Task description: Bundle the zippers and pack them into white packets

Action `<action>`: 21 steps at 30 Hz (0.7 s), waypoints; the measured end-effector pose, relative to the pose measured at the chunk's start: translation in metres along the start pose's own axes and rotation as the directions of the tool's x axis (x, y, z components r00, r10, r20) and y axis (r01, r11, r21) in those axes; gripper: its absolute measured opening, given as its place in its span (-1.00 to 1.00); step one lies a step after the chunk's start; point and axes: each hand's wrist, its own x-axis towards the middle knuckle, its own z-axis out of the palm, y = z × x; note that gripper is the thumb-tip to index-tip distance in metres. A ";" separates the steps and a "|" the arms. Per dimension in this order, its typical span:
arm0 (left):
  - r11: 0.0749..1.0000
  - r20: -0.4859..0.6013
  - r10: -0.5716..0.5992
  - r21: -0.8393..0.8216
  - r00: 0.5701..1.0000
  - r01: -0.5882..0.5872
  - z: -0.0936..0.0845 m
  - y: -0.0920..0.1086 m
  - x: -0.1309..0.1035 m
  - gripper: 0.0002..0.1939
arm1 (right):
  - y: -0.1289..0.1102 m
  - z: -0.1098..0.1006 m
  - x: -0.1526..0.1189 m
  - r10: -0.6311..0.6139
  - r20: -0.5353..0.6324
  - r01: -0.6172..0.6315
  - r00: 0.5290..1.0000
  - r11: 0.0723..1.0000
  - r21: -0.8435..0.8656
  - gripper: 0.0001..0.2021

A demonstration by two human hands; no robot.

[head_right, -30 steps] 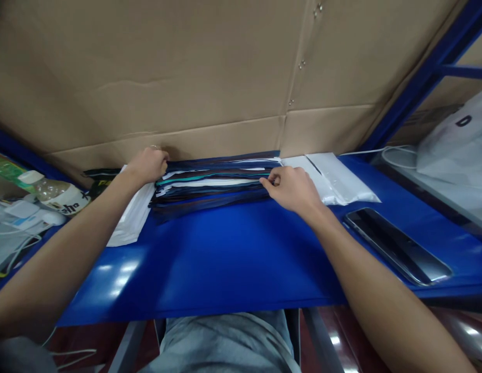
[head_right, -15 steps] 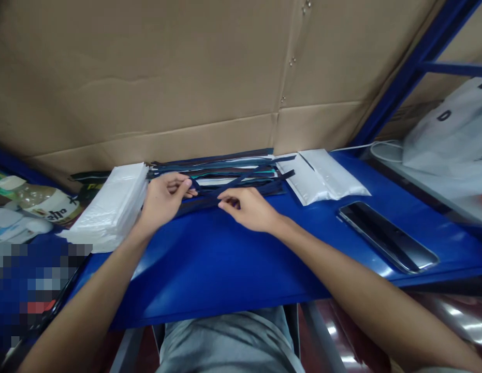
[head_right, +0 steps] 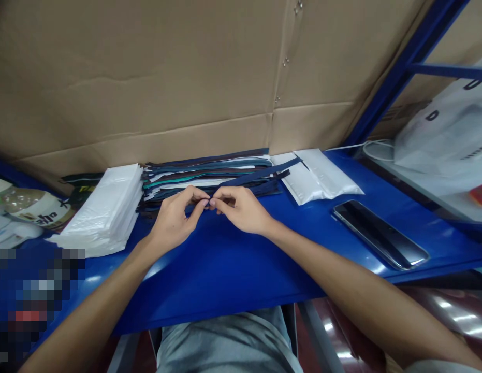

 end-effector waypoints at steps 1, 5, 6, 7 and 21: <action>1.000 -0.006 0.007 0.027 1.000 -0.007 -0.001 0.000 0.000 -0.89 | -0.001 -0.001 0.001 -0.031 -0.004 0.031 1.000 0.994 -0.104 -0.75; 0.967 -0.120 -0.055 0.241 0.991 0.083 -0.020 -0.013 0.005 -0.87 | 0.004 -0.023 0.006 -0.144 0.002 0.117 0.990 0.792 -0.599 -0.76; 0.939 -0.168 -0.100 0.310 0.981 0.149 -0.030 -0.020 0.006 -0.86 | 0.008 -0.036 0.007 -0.146 -0.016 0.096 0.989 0.724 -0.683 -0.76; 0.899 -0.221 -0.152 0.374 0.963 0.228 -0.040 -0.028 0.007 -0.83 | 0.013 -0.050 0.007 -0.134 -0.049 0.052 0.990 0.661 -0.749 -0.77; 0.807 -0.318 -0.114 0.522 0.941 0.275 -0.041 -0.049 0.002 -0.73 | 0.025 -0.079 0.002 0.183 -0.301 -0.313 0.936 0.826 -0.468 -0.77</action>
